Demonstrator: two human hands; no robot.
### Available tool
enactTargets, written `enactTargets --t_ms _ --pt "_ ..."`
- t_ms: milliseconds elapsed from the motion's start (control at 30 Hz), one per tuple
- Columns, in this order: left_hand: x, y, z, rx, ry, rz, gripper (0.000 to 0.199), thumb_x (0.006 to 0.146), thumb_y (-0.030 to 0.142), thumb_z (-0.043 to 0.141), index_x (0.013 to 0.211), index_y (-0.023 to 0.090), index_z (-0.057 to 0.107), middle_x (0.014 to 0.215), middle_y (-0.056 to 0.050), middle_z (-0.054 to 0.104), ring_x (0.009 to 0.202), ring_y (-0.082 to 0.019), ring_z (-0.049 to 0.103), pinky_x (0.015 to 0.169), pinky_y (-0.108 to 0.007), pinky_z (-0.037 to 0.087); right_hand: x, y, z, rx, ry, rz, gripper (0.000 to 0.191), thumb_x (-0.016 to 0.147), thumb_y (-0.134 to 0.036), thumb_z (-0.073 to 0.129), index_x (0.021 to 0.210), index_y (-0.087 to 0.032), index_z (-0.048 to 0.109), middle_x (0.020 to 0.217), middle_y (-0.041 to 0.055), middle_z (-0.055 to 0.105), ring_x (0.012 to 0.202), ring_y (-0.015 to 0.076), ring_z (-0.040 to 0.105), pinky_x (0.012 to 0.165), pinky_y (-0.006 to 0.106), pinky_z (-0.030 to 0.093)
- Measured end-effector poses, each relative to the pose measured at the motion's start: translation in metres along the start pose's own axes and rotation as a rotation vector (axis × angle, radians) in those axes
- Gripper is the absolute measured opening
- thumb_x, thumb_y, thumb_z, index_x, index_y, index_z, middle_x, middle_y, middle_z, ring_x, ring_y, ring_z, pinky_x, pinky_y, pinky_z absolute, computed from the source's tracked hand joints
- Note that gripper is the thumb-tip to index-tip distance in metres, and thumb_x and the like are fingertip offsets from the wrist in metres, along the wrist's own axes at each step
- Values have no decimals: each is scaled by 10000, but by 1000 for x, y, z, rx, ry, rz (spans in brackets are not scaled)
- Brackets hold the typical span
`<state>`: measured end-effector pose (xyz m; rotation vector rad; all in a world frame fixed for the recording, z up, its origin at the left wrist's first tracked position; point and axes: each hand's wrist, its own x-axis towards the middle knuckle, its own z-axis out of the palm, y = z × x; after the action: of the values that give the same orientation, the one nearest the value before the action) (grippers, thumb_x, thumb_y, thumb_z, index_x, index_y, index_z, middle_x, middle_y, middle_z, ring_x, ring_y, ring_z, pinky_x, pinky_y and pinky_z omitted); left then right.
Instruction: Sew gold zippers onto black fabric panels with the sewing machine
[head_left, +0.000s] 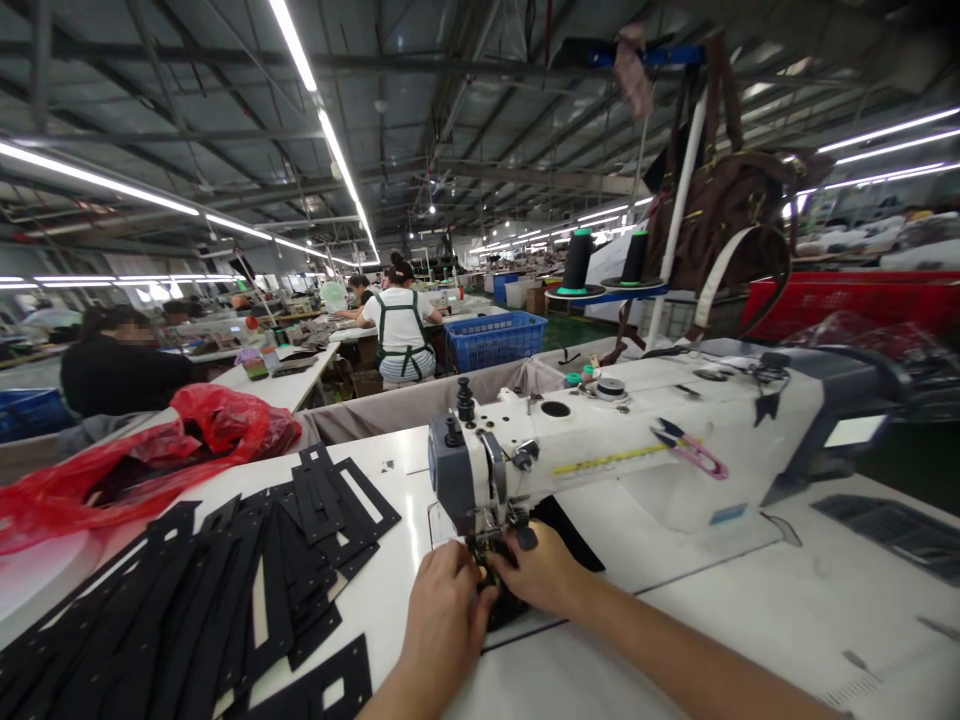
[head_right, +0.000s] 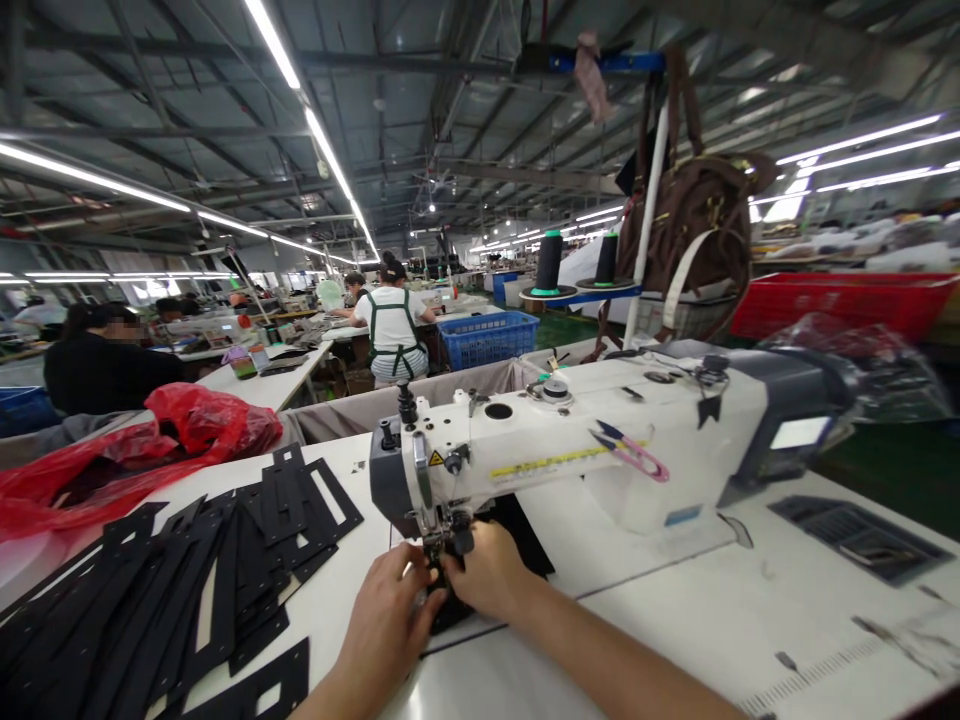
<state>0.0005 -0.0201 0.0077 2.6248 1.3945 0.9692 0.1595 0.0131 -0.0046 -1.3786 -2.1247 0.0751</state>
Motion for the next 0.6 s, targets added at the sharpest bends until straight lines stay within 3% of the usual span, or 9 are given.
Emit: enactTargets --t_ms 100,200,400,600 --pt "-1 -2 2 10 -8 10 105 712 89 591 781 167 580 852 -67 548 795 -233 551 688 -387 495 2 0 -1 21 -20 6 87 733 -193 575 672 -180 636 675 26 667 634 177 618 598 247 442" --pt "-1 -3 3 14 -19 20 82 729 105 579 777 170 568 856 -66 547 788 -227 554 678 -374 497 -2 0 1 36 -8 28 76 737 -187 565 739 -172 640 760 44 673 729 199 622 670 273 443" --pt "-2 -2 5 24 -45 11 78 739 96 581 771 161 553 844 -62 547 788 -228 550 688 -379 499 -8 -1 10 70 38 178 112 748 -205 545 786 -128 617 770 102 643 759 239 598 680 321 443" --pt "-1 -2 5 20 -68 -5 67 761 106 588 757 157 545 841 -64 544 793 -236 545 697 -393 490 0 2 3 202 -28 182 69 722 -217 583 674 -175 610 671 19 637 646 172 596 622 253 436"
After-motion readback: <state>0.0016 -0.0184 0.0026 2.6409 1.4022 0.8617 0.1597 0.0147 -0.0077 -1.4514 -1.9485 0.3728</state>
